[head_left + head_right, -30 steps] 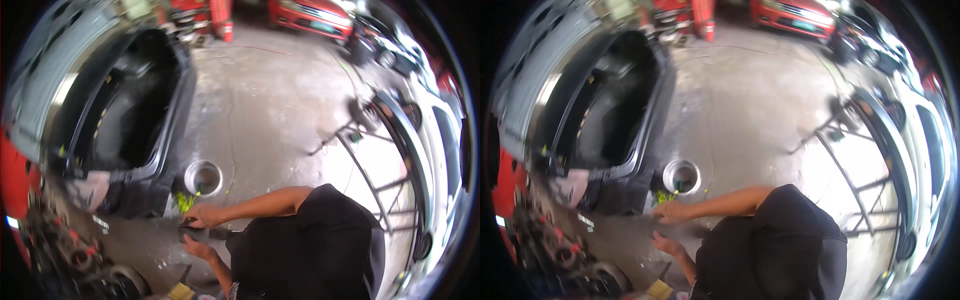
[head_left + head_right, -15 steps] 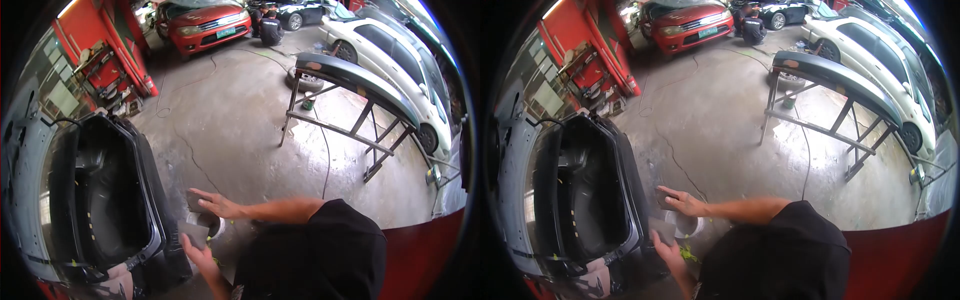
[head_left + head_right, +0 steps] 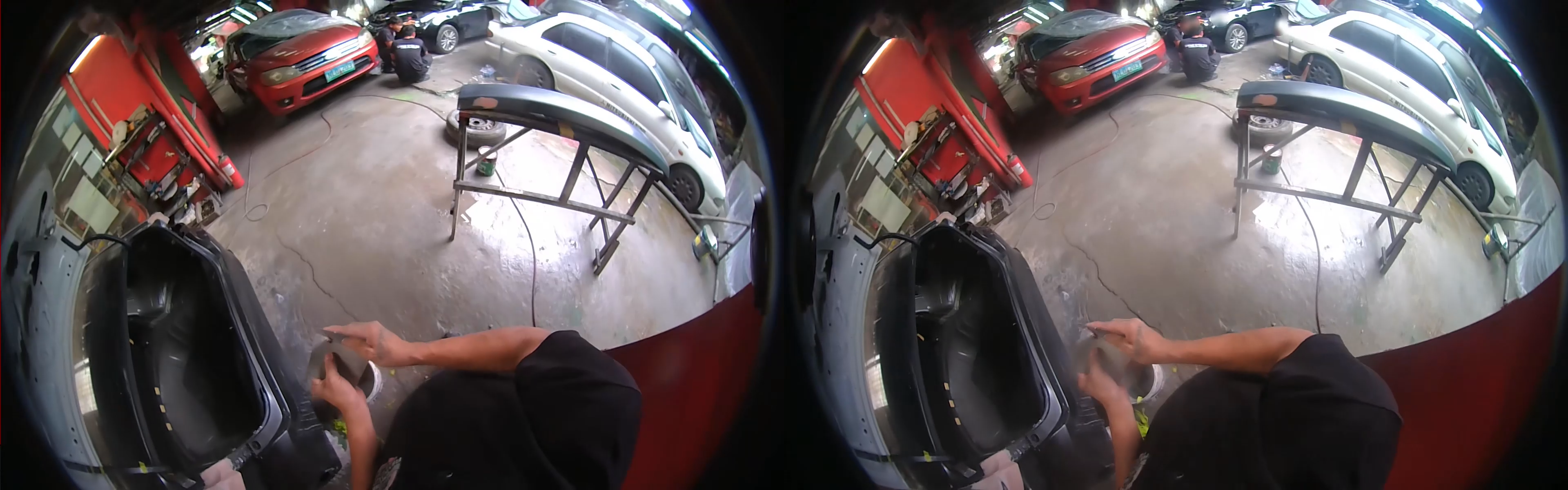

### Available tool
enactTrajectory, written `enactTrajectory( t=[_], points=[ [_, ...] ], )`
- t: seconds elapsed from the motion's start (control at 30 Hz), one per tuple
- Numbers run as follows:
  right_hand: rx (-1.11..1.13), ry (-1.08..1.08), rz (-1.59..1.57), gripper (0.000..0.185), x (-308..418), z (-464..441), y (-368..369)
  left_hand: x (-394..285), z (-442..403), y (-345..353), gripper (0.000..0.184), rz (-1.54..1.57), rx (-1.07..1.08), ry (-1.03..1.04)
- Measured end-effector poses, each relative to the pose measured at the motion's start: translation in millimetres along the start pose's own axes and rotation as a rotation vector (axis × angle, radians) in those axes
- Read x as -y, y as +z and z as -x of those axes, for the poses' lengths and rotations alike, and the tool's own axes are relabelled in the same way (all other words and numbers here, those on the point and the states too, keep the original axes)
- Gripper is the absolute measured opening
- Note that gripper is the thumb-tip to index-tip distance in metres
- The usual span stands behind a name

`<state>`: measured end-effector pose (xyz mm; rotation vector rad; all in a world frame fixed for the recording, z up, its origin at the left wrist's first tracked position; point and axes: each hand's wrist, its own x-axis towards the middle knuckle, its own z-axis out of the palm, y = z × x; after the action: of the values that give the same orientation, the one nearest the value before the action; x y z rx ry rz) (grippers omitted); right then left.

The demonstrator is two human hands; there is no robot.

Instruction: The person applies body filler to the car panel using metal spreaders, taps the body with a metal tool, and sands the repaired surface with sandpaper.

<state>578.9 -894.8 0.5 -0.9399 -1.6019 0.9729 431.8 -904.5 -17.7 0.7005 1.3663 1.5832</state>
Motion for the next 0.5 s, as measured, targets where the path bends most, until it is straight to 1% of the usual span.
enactTrajectory(
  t=[0.07, 0.1, 0.2, 0.3, 0.33, 0.37, 0.4, 0.47, 0.5],
  points=[
    [0.003, 0.154, -0.084, 0.04, -14.1, 1.9, -5.0, -10.6, 0.7, 12.5, 0.03, -0.104, -0.071, -0.03],
    [0.018, 0.225, -0.137, 0.04, -11.5, 0.8, -8.1, -18.4, 0.2, 20.3, 0.03, -0.062, -0.027, 0.085],
    [0.057, 0.466, -0.305, 0.038, 17.5, 8.3, -25.0, -29.7, -14.6, 27.5, 0.029, -0.163, 0.109, 0.085],
    [0.176, 0.372, -0.151, 0.035, -8.7, 1.4, -51.5, -15.0, -31.0, 32.1, 0.029, -0.007, 0.229, 0.062],
    [0.221, 0.404, -0.07, 0.035, -12.4, -3.9, -62.2, -10.9, -34.2, 36.0, 0.029, 0.03, 0.264, 0.045],
    [0.263, 0.436, 0.011, 0.035, -14.8, -11.0, -74.3, -4.3, -37.7, 41.5, 0.031, 0.087, 0.288, 0.084],
    [0.302, 0.468, 0.091, 0.034, -19.0, -14.4, -83.1, -3.0, -40.9, 45.5, 0.032, 0.079, 0.211, 0.047],
    [0.083, 0.326, -0.06, 0.038, -46.0, -16.3, -96.9, -4.1, -47.4, 56.8, 0.034, 0.07, 0.059, -0.025],
    [-0.025, 0.256, -0.137, 0.04, -51.2, -18.8, -100.7, -8.7, -47.7, 57.7, 0.034, 0.174, 0.096, -0.056]
  ],
)
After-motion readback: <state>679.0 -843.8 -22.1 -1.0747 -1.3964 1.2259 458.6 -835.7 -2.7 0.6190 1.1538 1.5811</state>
